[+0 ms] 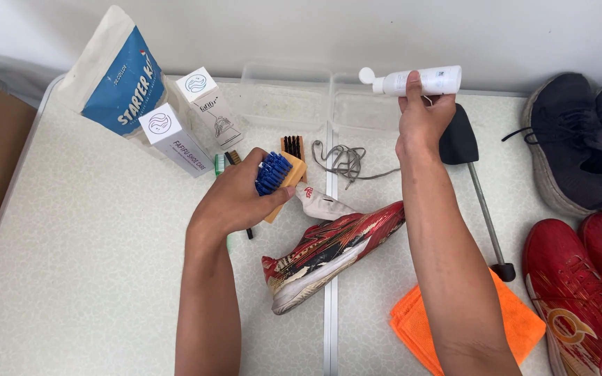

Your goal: Unlacing a sneaker and organizing cleaning brushes and solutions on a table in preparation for cleaning.

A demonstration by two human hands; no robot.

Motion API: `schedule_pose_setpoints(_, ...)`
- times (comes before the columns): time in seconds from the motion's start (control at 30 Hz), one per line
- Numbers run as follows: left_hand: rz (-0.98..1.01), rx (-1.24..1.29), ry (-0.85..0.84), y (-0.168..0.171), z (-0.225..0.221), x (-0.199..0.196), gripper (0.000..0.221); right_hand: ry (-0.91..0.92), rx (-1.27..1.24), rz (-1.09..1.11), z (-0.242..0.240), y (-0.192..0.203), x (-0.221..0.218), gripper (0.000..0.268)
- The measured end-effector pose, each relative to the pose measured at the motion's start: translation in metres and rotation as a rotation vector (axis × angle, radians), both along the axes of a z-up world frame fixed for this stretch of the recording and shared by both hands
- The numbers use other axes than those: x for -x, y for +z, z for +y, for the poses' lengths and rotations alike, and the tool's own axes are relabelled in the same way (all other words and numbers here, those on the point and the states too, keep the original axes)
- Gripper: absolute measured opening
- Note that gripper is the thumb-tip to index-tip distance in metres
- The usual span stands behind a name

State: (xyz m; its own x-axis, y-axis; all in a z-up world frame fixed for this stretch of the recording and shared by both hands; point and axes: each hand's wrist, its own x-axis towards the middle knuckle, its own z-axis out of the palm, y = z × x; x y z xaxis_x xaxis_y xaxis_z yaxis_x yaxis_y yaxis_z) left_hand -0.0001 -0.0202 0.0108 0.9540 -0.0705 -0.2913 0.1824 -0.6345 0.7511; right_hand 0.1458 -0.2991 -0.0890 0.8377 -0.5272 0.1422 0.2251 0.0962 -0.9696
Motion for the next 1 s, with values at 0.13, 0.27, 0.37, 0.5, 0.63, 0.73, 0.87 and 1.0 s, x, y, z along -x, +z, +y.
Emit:
schedule_pose_setpoints(0.13, -0.051, -0.001, 0.02, -0.001, -0.002, -0.001, 0.049, 0.011, -0.162, -0.048, -0.008, 0.001, -0.001, 0.051)
schedule_pose_setpoints(0.27, -0.204, 0.005, 0.04, -0.01, -0.004, -0.005, 0.04, -0.106, -0.62, 0.034, -0.007, 0.03, 0.011, 0.045)
schedule_pose_setpoints(0.37, -0.525, 0.269, 0.07, -0.025, -0.003, -0.008, 0.045, -0.097, -0.695, 0.031, -0.002, 0.05, 0.027, 0.051)
schedule_pose_setpoints(0.5, -0.737, 0.533, 0.164, -0.033, -0.005, -0.011, 0.049, -0.034, -0.637, 0.036, -0.003, 0.055, 0.041, 0.054)
schedule_pose_setpoints(0.63, -0.698, 0.7, 0.104, -0.033, -0.012, -0.01, 0.049, -0.001, -0.631, 0.05, 0.004, 0.066, 0.059, 0.053)
schedule_pose_setpoints(0.73, -0.731, 0.749, 0.092, -0.036, -0.019, -0.011, 0.046, 0.008, -0.699, 0.066, 0.009, 0.069, 0.076, 0.051)
schedule_pose_setpoints(0.87, -0.616, 1.027, 0.264, -0.058, -0.032, -0.017, 0.049, 0.135, -0.67, -0.024, 0.011, 0.06, 0.099, 0.046)
schedule_pose_setpoints(1.0, -0.38, 1.402, 0.389, -0.059, -0.053, -0.015, 0.036, 0.148, -0.738, 0.008, 0.018, 0.062, 0.124, 0.042)
